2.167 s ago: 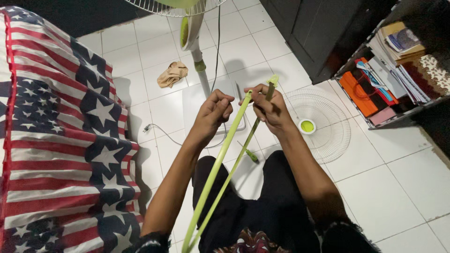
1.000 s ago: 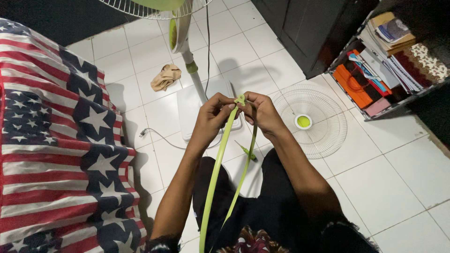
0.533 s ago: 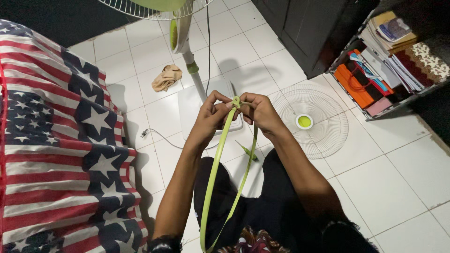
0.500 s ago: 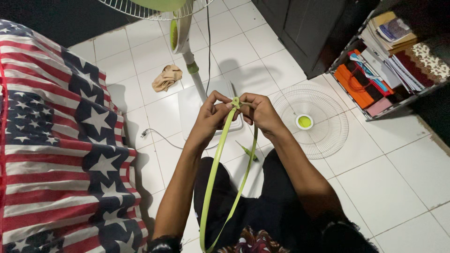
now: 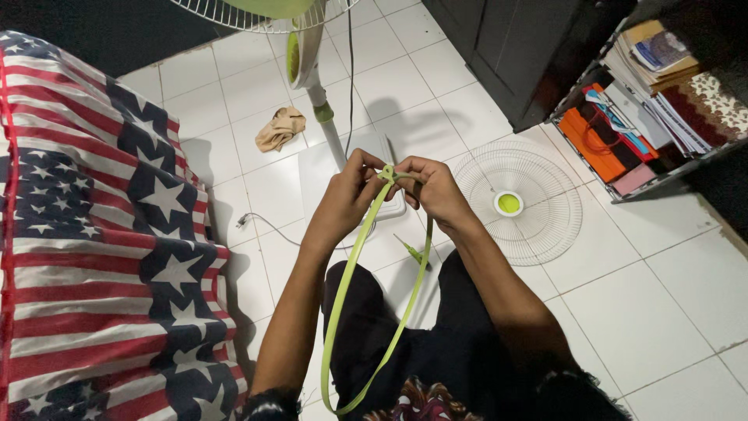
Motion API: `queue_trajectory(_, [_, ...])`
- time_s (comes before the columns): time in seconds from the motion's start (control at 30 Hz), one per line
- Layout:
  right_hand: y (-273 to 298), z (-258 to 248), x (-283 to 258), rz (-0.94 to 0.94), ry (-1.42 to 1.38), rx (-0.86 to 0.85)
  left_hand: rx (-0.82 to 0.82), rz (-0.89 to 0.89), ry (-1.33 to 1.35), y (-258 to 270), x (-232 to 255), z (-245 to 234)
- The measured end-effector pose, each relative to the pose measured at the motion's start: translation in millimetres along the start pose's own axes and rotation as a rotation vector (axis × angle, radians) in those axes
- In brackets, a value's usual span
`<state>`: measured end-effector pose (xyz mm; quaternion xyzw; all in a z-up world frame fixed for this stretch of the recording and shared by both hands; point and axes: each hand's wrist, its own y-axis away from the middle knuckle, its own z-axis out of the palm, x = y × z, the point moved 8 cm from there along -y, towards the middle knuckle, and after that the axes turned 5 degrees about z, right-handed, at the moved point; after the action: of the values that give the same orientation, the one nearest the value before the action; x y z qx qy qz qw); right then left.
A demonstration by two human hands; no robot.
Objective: The person assembles a standing fan by attaching the central hub to the blades, securing a plastic ring with a screwdriver, and mounting the front grille.
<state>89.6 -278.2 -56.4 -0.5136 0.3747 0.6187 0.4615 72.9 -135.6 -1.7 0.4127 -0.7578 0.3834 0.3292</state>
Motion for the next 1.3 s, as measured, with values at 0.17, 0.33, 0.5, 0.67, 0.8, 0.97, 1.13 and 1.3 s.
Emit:
queue_trajectory(0.17, [1.5,-2.4,3.5,-0.007,0.042,0.032,-0.043,0.088,-0.144,-3.2,18.2,-2.0])
queue_trajectory(0.33, [0.4,-2.0,4.5,-0.03,-0.017,-0.024,-0.045,0.126,-0.13,-7.4,26.2,-3.7])
queue_trajectory(0.5, [1.4,-2.8,5.6,-0.029,-0.048,-0.021,-0.046,0.084,-0.032,-4.0,21.0,-2.3])
queue_trajectory(0.67, [1.6,-1.3,3.3,-0.016,-0.094,-0.014,-0.003,0.063,0.172,-3.6,5.8,0.5])
queue_trajectory(0.8, [1.2,-1.6,-0.5,-0.016,-0.089,0.011,0.081,0.006,0.394,0.2,-18.6,4.0])
queue_trajectory(0.97, [2.2,-3.2,-1.2,-0.014,-0.105,0.034,0.197,-0.184,0.738,14.5,-52.5,16.1])
queue_trajectory(1.13, [0.8,-2.3,0.4,-0.054,-0.105,0.013,0.11,-0.284,0.632,24.1,-58.5,29.4])
queue_trajectory(1.3, [-1.2,-3.9,4.9,-0.053,-0.095,0.022,0.032,-0.274,0.479,20.7,-63.4,34.7])
